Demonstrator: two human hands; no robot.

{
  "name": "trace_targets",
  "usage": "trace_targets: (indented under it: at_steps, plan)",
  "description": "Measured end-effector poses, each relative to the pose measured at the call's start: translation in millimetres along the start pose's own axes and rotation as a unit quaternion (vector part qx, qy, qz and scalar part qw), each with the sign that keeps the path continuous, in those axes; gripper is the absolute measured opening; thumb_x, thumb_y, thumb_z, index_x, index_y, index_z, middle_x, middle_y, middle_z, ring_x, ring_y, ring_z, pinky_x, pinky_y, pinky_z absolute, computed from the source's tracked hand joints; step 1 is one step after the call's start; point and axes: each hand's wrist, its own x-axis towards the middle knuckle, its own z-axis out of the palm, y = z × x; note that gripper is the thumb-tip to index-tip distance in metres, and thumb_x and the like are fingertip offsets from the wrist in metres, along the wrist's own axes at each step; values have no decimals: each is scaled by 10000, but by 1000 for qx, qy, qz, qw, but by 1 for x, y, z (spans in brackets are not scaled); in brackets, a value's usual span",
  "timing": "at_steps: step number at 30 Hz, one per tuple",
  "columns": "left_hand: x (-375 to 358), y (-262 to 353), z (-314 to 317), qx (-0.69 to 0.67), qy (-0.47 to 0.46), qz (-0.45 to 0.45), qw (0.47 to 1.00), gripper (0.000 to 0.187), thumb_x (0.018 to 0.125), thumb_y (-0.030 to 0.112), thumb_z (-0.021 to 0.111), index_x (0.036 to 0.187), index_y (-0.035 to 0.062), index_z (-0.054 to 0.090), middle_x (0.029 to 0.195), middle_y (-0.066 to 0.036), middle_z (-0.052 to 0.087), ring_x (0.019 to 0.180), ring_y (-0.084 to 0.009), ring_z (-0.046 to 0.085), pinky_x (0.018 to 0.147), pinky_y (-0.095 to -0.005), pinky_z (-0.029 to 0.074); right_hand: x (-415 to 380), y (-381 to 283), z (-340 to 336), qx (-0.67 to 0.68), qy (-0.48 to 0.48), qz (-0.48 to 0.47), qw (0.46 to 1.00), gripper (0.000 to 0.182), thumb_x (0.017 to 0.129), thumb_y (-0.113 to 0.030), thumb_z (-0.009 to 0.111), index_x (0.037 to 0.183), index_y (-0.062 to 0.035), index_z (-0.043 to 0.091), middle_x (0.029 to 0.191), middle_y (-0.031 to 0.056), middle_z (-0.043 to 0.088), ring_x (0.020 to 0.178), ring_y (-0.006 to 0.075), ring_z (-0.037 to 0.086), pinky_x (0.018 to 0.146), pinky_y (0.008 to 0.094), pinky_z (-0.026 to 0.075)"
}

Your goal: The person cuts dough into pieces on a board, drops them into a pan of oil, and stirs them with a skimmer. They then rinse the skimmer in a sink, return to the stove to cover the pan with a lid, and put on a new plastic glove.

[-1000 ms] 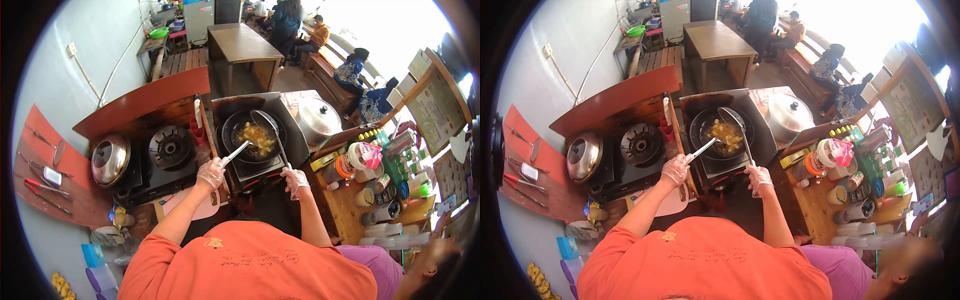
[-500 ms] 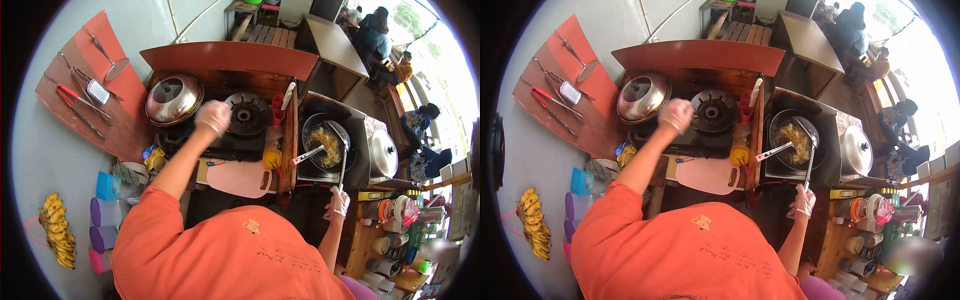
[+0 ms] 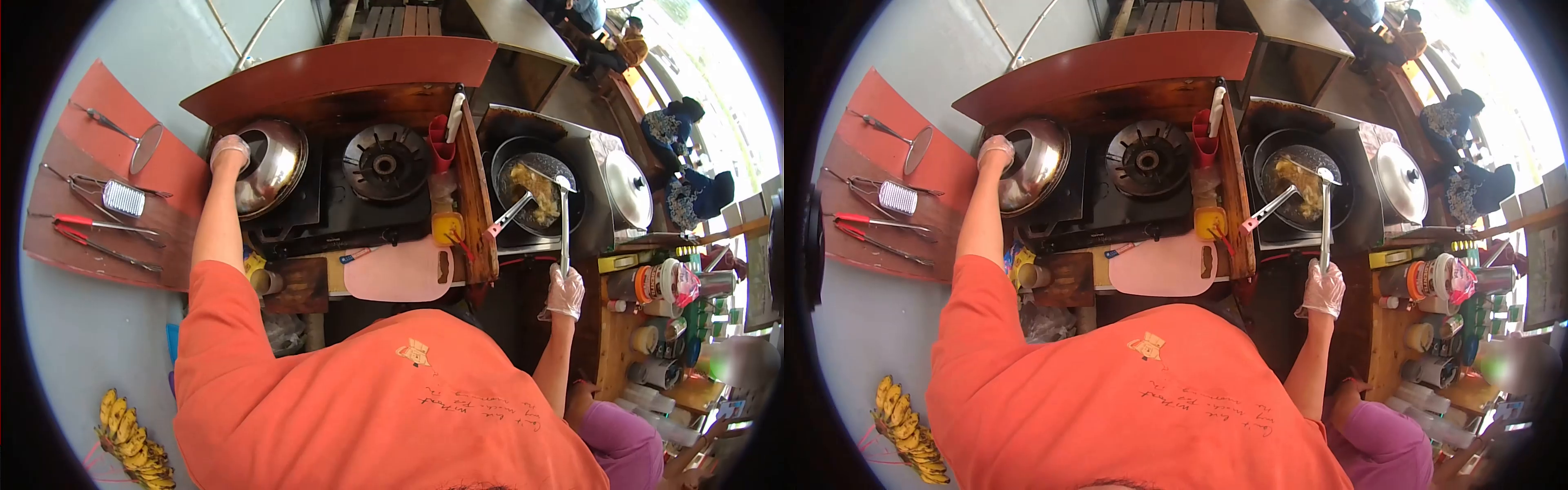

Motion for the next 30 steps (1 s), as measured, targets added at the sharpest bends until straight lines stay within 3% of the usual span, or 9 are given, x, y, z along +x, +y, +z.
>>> trace_targets:
  at_steps: [3, 5, 7, 8, 14, 18, 21, 25, 30]
  plan:
    - [-6, -3, -13, -67, -5, -36, 997, 303, 888, 163, 530, 1102, 41, 706, 1223, -221, 628, 1165, -385, 598, 964, -483, 504, 2, 4, -1, -27, 30, -21, 999, 389, 894, -367, 610, 904, 20, 651, 879, 258, 653, 861, 445, 631, 756, 513, 479]
    - [0, -16, 7, -79, 146, 72, 984, 265, 878, 202, 519, 964, 33, 704, 1087, -243, 662, 1014, -426, 636, 874, -511, 511, 3, 1, -3, -23, 38, -27, 999, 393, 882, -373, 620, 871, 20, 640, 881, 260, 646, 898, 455, 617, 772, 504, 476]
    - [13, -18, 6, -50, 115, 76, 989, 285, 891, 258, 550, 1071, 74, 674, 1122, -212, 664, 1063, -403, 625, 899, -499, 503, 7, -3, -9, 166, -57, 85, 981, 411, 886, -374, 636, 731, 1, 572, 639, 143, 585, 520, 266, 618, 483, 405, 476]
    - [13, -14, 0, -36, 109, 65, 991, 285, 892, 261, 558, 1079, 79, 672, 1108, -208, 668, 1061, -396, 627, 896, -493, 505, 11, 4, -3, 254, -58, 140, 955, 340, 886, -333, 657, 728, -48, 559, 547, 37, 477, 379, 156, 488, 370, 355, 404]
    - [-18, 33, -57, -29, 241, 182, 953, 259, 894, 248, 606, 1061, 63, 678, 1042, -189, 695, 986, -365, 655, 897, -434, 506, 27, 19, 10, 515, -82, 254, 814, 133, 886, -198, 666, 848, -89, 598, 529, -65, 335, 372, 87, 290, 371, 269, 295]
    - [-39, 88, -97, -70, 236, 275, 929, 272, 899, 265, 614, 1067, 59, 672, 1028, -198, 691, 986, -361, 650, 897, -428, 501, 38, 37, 5, 670, -130, 272, 678, 135, 926, -194, 615, 894, -63, 612, 538, -85, 330, 383, 46, 285, 385, 239, 274]
    - [-58, 139, -115, -119, 242, 343, 900, 261, 893, 258, 621, 1045, 55, 680, 1014, -194, 695, 967, -361, 655, 880, -428, 507, 45, 57, -1, 819, -283, 240, 438, 247, 977, -226, 509, 992, -1, 609, 529, -68, 337, 377, 64, 319, 379, 249, 269]
    - [-81, 215, -124, -164, 230, 403, 870, 255, 892, 271, 625, 1021, 63, 695, 1009, -183, 698, 962, -357, 657, 864, -432, 513, 41, 63, -21, 861, -345, 228, 297, 319, 995, -254, 460, 1089, 30, 569, 536, -47, 357, 389, 90, 352, 401, 264, 304]
    - [-124, 299, -129, -182, 195, 469, 842, 266, 898, 275, 614, 1034, 60, 692, 1037, -188, 693, 979, -358, 655, 880, -436, 506, 36, 79, -33, 860, -374, 202, 282, 318, 1004, -262, 451, 1100, 18, 566, 563, -36, 396, 420, 87, 396, 420, 266, 326]
